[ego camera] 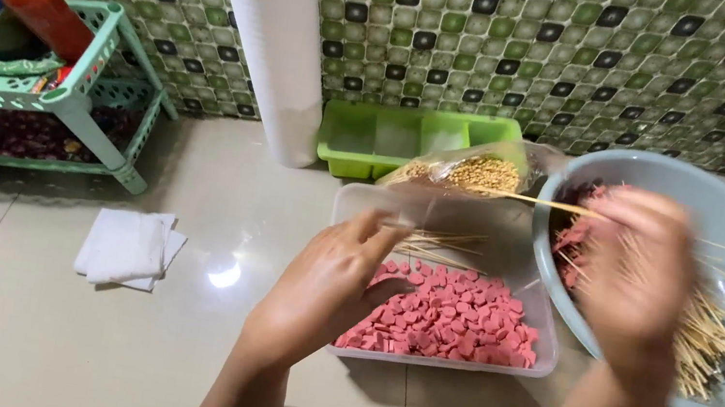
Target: The person repeatedly picks up small pink meat pieces from a plastic container and threads them onto wooden skewers, then places the completed skewers into a large bowl. The process continues throughout the clip with consistent hand movements and no other tools used.
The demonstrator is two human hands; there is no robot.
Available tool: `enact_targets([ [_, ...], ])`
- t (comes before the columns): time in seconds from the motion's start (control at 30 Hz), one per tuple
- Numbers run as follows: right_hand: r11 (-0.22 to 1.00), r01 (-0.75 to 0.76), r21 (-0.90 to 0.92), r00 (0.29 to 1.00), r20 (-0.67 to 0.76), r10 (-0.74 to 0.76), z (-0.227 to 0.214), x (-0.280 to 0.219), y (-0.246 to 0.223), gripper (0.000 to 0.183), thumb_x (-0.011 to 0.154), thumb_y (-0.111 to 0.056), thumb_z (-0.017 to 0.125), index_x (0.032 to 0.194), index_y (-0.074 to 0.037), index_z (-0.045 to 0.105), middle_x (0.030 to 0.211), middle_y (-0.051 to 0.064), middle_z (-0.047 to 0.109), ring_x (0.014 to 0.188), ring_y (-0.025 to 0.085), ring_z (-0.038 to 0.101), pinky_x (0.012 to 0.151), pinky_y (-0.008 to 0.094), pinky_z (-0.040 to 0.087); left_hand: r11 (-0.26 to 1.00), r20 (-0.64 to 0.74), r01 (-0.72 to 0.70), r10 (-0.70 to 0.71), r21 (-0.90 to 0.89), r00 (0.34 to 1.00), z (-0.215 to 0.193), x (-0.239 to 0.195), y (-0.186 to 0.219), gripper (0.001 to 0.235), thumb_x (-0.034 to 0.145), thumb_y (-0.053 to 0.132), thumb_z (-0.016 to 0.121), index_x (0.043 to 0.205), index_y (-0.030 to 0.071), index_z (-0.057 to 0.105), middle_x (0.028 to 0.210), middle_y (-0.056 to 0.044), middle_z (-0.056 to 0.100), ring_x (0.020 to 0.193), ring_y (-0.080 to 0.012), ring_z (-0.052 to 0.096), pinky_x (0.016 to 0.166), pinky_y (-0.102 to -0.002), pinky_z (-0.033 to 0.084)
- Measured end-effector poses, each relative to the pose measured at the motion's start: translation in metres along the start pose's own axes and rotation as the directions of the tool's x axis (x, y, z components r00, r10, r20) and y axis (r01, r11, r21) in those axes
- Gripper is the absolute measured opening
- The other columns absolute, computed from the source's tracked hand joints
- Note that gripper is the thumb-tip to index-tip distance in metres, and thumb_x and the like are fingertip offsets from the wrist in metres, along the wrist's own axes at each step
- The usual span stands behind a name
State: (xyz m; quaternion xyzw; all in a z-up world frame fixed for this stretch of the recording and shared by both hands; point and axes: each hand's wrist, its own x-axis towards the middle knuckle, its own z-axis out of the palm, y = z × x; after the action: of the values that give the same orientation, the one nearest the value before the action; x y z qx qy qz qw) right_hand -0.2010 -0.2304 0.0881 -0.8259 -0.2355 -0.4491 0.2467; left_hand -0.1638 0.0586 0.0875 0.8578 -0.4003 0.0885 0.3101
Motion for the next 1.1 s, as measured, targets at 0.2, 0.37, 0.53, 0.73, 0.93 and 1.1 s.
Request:
enact_targets([
  [0.2, 0.936, -0.208, 0.283, 0.782, -0.527, 0.333, -0.038, -0.081, 0.008, 0.038, 0.120, -0.025, 0.056, 0.109, 0.009, 0.044, 0.100, 0.030, 0.046, 0.092, 0.037, 0.054, 0.072, 0.038, 0.043, 0.999, 0.025, -0.032, 0.031, 0.028, 0.999, 0.022, 0.020, 0.016, 0.080, 0.091, 0.006, 0.069, 0.160, 0.008, 0.028, 0.170, -0.015, 0.023, 0.155, -0.0354, 0.025, 0.128, -0.052, 0.020],
  [0.37, 0.944, -0.260, 0.204, 0.889, -0.331, 0.317, -0.053, -0.053, -0.001, 0.017, 0.124, 0.007, 0.039, 0.107, 0.009, 0.039, 0.103, 0.033, 0.049, 0.096, 0.040, 0.052, 0.103, 0.049, 0.044, 0.985, 0.153, -0.169, 0.163, 0.028, 0.975, 0.039, 0.019, 0.020, 0.017, 0.088, -0.012, 0.060, 0.099, -0.001, 0.066, 0.055, -0.012, 0.062, 0.047, -0.0353, 0.058, 0.044, -0.046, 0.040],
  [0.53, 0.896, -0.249, -0.367, 0.968, -0.057, 0.245, -0.062, -0.033, -0.033, 0.027, 0.115, -0.007, 0.066, 0.135, 0.009, 0.058, 0.140, 0.027, 0.064, 0.133, 0.042, 0.061, 0.120, 0.057, 0.021, 0.986, 0.291, -0.030, -0.020, 0.164, 0.956, 0.065, 0.019, 0.011, 0.019, 0.091, -0.003, 0.057, 0.106, 0.007, 0.062, 0.056, -0.011, 0.061, 0.047, -0.0368, 0.057, 0.043, -0.051, 0.037],
  [0.73, 0.934, 0.065, -0.351, 0.834, 0.533, 0.142, -0.050, -0.036, -0.016, 0.049, 0.078, -0.001, 0.070, 0.121, -0.023, 0.073, 0.103, -0.003, 0.074, 0.090, 0.016, 0.069, 0.095, 0.044, 0.035, 0.973, 0.261, -0.190, 0.150, 0.134, 0.954, 0.081, 0.026, 0.018, 0.010, 0.102, 0.007, 0.059, 0.092, 0.004, 0.056, 0.049, -0.005, 0.045, 0.040, -0.0259, 0.040, 0.039, -0.047, 0.028],
  [0.93, 0.892, -0.128, -0.435, 0.875, 0.374, 0.308, -0.102, -0.063, 0.015, 0.044, 0.090, 0.004, 0.060, 0.118, -0.025, 0.077, 0.102, -0.006, 0.074, 0.081, 0.022, 0.065, 0.077, 0.041, 0.045, 0.949, 0.399, 0.035, -0.166, 0.314, 0.902, 0.123, 0.022, -0.003, 0.026, 0.106, 0.028, 0.060, 0.113, 0.003, 0.058, 0.074, -0.009, 0.067, 0.059, -0.0313, 0.067, 0.043, -0.048, 0.052],
  [1.1, 0.842, -0.328, -0.429, 0.849, 0.257, 0.462, -0.133, -0.081, 0.017, 0.028, 0.102, -0.007, 0.065, 0.124, -0.020, 0.077, 0.106, -0.002, 0.076, 0.091, 0.021, 0.066, 0.081, 0.039, 0.040, 0.955, 0.634, -0.016, -0.185, 0.297, 0.751, 0.174, 0.021, 0.004, 0.042, 0.077, -0.021, 0.051, 0.108, 0.004, 0.062, 0.088, -0.011, 0.067, 0.078, -0.0321, 0.069, 0.060, -0.046, 0.058],
])
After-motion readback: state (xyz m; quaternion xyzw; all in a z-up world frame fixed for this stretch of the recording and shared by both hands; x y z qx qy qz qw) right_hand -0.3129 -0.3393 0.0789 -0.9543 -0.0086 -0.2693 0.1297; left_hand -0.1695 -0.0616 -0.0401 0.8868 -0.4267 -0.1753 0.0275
